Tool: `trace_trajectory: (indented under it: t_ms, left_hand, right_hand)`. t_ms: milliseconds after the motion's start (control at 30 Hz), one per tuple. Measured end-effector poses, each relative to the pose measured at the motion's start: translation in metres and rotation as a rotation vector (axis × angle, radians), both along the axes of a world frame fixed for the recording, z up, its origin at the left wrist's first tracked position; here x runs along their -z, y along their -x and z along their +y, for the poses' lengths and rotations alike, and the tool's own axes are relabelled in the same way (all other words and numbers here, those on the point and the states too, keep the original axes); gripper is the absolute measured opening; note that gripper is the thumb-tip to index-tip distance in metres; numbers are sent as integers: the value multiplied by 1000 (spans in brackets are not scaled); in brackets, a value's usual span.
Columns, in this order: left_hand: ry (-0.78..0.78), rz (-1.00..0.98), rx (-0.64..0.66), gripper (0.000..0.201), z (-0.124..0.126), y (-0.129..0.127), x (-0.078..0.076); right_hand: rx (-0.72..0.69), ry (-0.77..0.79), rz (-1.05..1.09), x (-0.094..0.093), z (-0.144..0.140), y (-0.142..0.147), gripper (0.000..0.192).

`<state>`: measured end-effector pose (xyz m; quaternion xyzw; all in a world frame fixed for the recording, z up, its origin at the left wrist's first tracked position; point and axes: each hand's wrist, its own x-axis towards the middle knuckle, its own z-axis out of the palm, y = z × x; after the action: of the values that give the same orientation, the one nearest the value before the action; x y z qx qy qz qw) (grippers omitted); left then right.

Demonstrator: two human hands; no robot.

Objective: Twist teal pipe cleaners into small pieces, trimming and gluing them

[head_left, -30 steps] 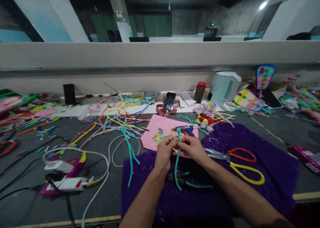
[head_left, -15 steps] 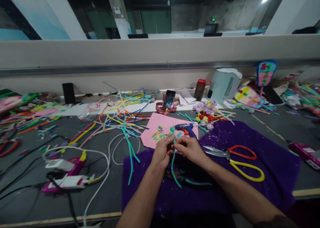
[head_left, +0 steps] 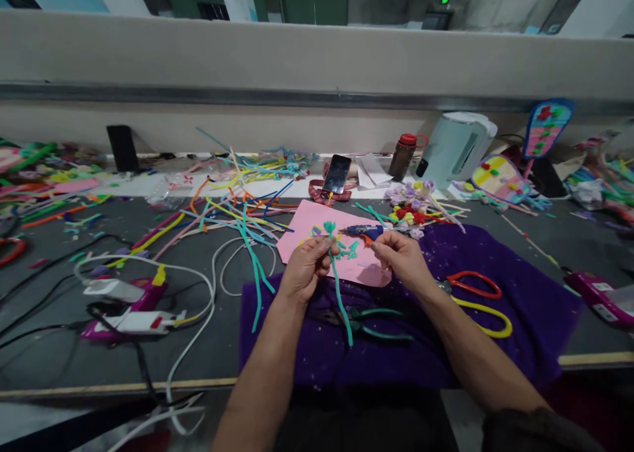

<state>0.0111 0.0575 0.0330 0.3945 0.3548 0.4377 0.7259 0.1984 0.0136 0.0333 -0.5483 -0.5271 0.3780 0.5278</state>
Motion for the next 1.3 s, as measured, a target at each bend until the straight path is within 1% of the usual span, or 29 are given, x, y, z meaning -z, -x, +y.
trace_trajectory:
  t_ms: [133,267,333,433,567,667,767,833,900,1033,1100,1167,1233,1300]
  left_hand:
    - [3,36,7,28,-1,5,-1]
    - [91,7,40,25,4,11,4]
    - [130,-6,50,24,7,10,8]
    - [113,7,40,26,7,5,14]
    - [70,52,25,28,3,-2,19]
    - [65,58,36,29,0,-3,20]
    - [68,50,30,29,-2,-2,20]
    - [72,46,30,29,-3,-2,20]
    - [78,44,36,30,-3,-2,20]
    - [90,38,38,29,3,-5,15]
    - [74,23,47,29,9,-8,10]
    - [47,23,58,30,14,-12,7]
    - [38,40,61,31,18,-14,7]
    - [68,51,60,30,20,-16,11]
  right_hand:
    - [-29,-21,-28,6,2,-9,19]
    - [-77,-60,-175,10,8,-17,17]
    - [-123,-83,-331,10,15,-18,16]
    - [-224,-137,-658,9,27,-14,15]
    - [-321,-104,-1085,9,41,3,17]
    - [-366,-71,-1262,13,47,14,20]
    - [-376,-31,-1332,20,51,18,21]
    - [-359,-35,-1326,23,53,17,20]
    - [-335,-71,-1279,24,56,14,19]
    - [-299,-118,-1077,20,62,3,14]
    - [-300,-123,-921,16,65,-3,12]
    - [-319,-93,-709,13,67,-7,11]
    - [-342,-17,-469,12,68,-9,11]
    - [-372,65,-263,11,68,-10,16]
